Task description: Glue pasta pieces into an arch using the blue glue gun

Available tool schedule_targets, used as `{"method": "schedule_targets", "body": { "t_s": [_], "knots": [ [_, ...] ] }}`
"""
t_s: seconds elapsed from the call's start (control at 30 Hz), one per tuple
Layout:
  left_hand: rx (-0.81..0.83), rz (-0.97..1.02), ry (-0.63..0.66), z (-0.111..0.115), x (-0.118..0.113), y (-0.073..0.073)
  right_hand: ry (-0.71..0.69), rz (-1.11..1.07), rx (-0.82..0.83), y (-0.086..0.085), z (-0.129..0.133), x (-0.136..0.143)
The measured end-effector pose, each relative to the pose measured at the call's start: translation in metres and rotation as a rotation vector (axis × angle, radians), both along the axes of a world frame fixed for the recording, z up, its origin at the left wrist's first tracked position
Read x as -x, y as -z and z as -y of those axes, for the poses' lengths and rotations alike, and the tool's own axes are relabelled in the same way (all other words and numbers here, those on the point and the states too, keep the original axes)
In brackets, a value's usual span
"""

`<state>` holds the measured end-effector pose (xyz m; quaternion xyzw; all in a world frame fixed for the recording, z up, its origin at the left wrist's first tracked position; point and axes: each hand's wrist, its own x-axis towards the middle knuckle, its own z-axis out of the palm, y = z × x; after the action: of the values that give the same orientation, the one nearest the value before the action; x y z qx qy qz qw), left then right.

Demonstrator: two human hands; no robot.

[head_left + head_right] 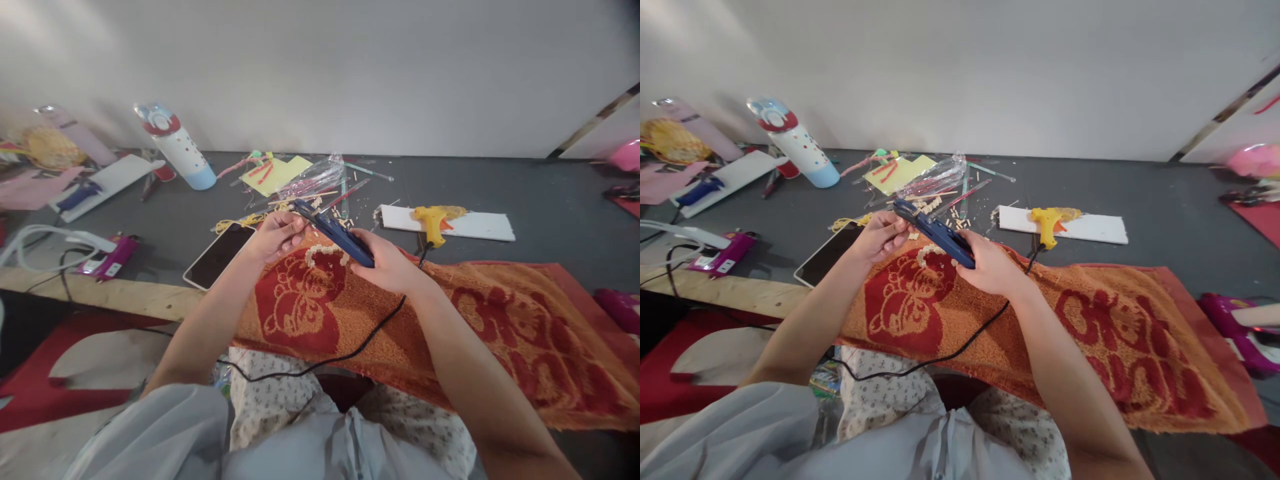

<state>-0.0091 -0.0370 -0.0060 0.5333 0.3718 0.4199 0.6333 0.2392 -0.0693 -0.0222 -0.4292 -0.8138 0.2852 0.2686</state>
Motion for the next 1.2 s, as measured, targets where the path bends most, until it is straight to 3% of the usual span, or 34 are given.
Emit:
{"method": "schedule_targets", "body": {
  "t_s": [0.4,0.7,0.87,1.0,1.2],
  "knots": [
    [-0.172,-0.155,-0.175,0.000,-0.009,0.008,0.163,0.156,-0.137,0.007,-0.001,0.003],
    [-0.235,-0.247,-0.236,0.000,-0.012,0.010,0.192,0.211,-0.130,0.007,0.000,0.004],
    [-0.351,-0.353,-0.315,0.000,-0.011,0.013,0.194,0.207,-0.129,0.009,0.000,0.006],
    [-0.366,-0.367,-0.294,-0.002,-0.010,0.013,0.178,0.169,-0.079,0.007,0.000,0.008],
    [-0.364,-0.213,-0.177,-0.005,-0.010,0.006,0.092,0.088,0.056,-0.001,0.002,0.007]
  ]
}}
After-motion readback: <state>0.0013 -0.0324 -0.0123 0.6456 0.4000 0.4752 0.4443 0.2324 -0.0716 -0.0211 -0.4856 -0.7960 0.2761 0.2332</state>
